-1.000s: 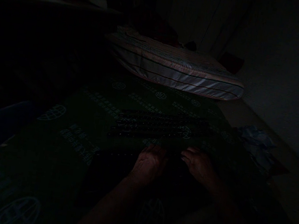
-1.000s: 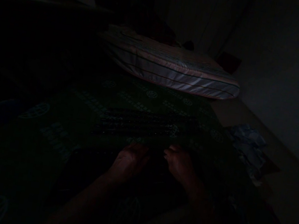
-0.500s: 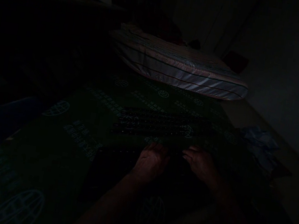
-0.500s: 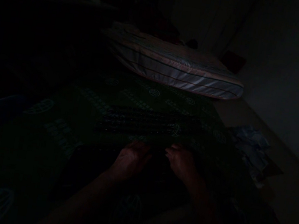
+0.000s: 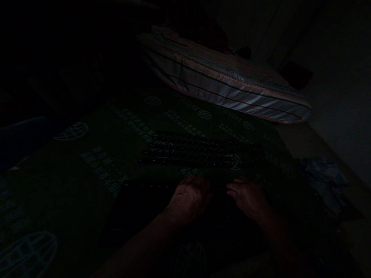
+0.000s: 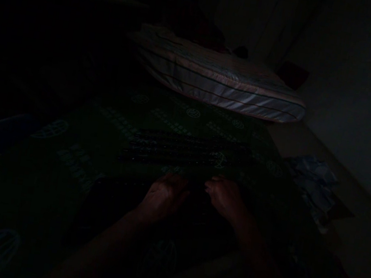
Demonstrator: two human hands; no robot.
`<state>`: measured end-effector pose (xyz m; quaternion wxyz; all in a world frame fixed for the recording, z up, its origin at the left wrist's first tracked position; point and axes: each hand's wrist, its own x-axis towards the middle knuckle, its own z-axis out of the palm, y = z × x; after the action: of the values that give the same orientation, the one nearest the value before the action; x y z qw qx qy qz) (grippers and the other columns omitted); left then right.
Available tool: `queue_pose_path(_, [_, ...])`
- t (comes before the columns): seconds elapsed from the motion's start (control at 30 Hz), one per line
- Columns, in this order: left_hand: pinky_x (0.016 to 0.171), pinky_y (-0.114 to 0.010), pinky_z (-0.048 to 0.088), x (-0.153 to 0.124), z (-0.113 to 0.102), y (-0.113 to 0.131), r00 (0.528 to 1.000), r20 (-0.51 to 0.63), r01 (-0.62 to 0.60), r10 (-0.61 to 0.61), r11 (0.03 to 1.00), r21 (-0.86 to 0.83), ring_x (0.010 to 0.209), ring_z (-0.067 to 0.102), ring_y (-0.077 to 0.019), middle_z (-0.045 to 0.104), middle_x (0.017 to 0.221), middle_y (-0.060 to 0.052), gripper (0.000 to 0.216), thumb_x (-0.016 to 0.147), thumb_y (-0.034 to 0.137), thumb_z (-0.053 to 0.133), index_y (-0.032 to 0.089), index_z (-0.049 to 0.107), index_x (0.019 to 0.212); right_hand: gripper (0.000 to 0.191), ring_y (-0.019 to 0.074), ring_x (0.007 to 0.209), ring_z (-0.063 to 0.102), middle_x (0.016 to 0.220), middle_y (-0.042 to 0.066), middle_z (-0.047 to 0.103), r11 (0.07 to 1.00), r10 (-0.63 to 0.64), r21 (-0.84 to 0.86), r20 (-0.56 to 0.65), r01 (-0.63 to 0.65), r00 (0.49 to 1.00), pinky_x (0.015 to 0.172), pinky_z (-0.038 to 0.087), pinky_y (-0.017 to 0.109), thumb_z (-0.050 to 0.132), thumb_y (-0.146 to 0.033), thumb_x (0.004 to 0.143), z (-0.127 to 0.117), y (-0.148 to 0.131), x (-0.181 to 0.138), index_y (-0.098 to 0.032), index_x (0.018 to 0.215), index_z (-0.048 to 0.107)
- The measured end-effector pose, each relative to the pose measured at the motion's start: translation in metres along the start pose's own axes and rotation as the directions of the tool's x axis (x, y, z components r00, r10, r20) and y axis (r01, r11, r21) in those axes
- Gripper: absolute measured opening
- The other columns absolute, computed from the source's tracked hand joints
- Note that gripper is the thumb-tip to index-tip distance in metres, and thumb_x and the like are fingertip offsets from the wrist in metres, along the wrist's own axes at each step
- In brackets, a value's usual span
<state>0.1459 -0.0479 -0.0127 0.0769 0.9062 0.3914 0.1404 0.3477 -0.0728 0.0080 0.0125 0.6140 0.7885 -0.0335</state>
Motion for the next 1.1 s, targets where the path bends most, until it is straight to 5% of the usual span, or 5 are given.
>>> queue_pose_path(0.43, [0.078,-0.037,0.047,0.001,-0.001,0.001,1.0,0.024,0.002,-0.002,1.0,-0.006,0.086,0.059,-0.024,0.064,0.094,-0.008,0.022,0.091,0.029,0.043,0.016,0.061,0.093,0.017,0.0183,0.085,0.059,0.087,0.004,0.067,1.0,0.005,-0.027,0.07,-0.003,0.998,0.071,0.041,0.027,0.053,-0.02,0.085,-0.009,-0.005,0.001,-0.022,0.086,0.069])
queue_pose_path(1.1, [0.077,-0.037,0.047,0.001,-0.001,0.0,1.0,-0.01,-0.006,0.006,1.0,-0.013,0.085,0.06,-0.0242,0.065,0.093,-0.009,0.02,0.09,0.027,0.044,0.016,0.061,0.094,0.011,0.0149,0.078,0.06,0.077,0.0,0.068,0.986,0.018,0.164,0.031,-0.023,0.999,0.067,0.041,0.025,0.063,-0.018,0.078,-0.006,0.004,0.01,-0.023,0.072,0.07])
